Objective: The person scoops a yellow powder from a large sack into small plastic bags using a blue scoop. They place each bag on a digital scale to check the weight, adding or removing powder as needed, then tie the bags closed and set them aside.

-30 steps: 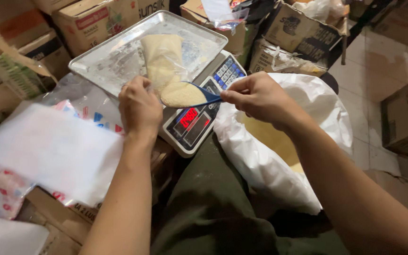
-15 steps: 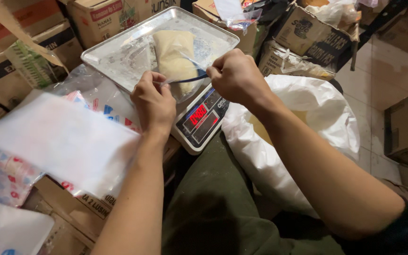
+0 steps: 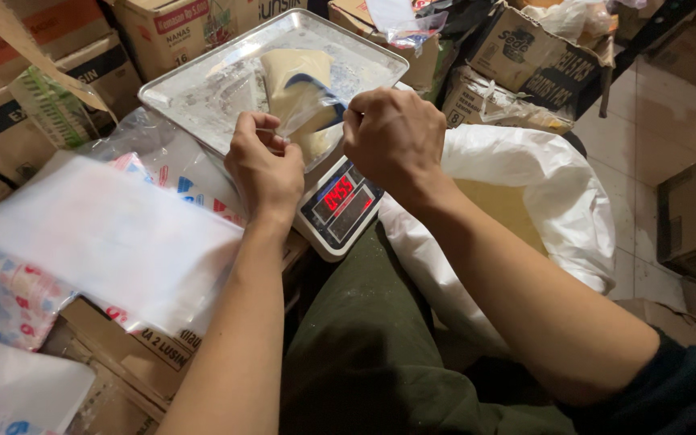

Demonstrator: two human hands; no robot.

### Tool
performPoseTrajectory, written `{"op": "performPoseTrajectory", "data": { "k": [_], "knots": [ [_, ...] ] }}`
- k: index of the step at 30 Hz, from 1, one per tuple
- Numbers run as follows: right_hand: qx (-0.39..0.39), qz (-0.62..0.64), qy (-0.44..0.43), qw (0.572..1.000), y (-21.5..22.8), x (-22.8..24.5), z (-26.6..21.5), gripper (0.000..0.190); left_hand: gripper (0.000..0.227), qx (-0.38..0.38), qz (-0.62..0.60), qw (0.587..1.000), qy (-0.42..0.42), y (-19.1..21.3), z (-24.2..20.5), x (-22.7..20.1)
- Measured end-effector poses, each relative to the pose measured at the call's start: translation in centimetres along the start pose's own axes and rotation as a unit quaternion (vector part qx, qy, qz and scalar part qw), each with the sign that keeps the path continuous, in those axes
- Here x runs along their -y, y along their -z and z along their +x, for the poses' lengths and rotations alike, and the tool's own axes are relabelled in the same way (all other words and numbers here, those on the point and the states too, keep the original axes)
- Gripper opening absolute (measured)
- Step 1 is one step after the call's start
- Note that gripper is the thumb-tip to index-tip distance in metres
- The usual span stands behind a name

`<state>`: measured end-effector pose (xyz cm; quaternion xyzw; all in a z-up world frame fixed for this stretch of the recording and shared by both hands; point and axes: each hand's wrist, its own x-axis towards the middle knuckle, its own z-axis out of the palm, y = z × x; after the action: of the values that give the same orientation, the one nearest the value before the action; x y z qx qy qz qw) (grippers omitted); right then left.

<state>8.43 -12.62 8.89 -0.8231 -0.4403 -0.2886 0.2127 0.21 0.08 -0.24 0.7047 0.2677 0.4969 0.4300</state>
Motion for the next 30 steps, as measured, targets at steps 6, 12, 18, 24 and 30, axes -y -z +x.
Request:
{"op": "performPoseTrajectory", "data": {
  "k": [6,12,18,24,30],
  "knots": [
    [0.004,-0.016,0.02,1.0,-0.2,-0.2,-0.2,0.019,0.029,0.004,0.006,1.0,0.013,0.0,0.0,-0.2],
    [-0.004,-0.001,0.004,1.0,-0.3,-0.2,-1.0,0.02,0.034,0.009,0.006,1.0,0.018,-0.2,-0.1,-0.2],
    [0.047,0.0,-0.057,0.997,0.4,0.1,-1.6,0.02,0.034,0.0,0.014,1.0,0.009,-0.5,-0.2,0.0],
    [0.115,0.073,-0.196,0.971,1.4,0.1,-1.5,0.019,0.034,0.008,0.018,1.0,0.011,-0.4,-0.1,-0.1],
    [0.158,0.182,-0.248,0.938,1.8,-1.8,-1.7,0.022,0.034,0.002,0.017,1.0,-0.01,-0.4,-0.1,0.0]
  ]
}}
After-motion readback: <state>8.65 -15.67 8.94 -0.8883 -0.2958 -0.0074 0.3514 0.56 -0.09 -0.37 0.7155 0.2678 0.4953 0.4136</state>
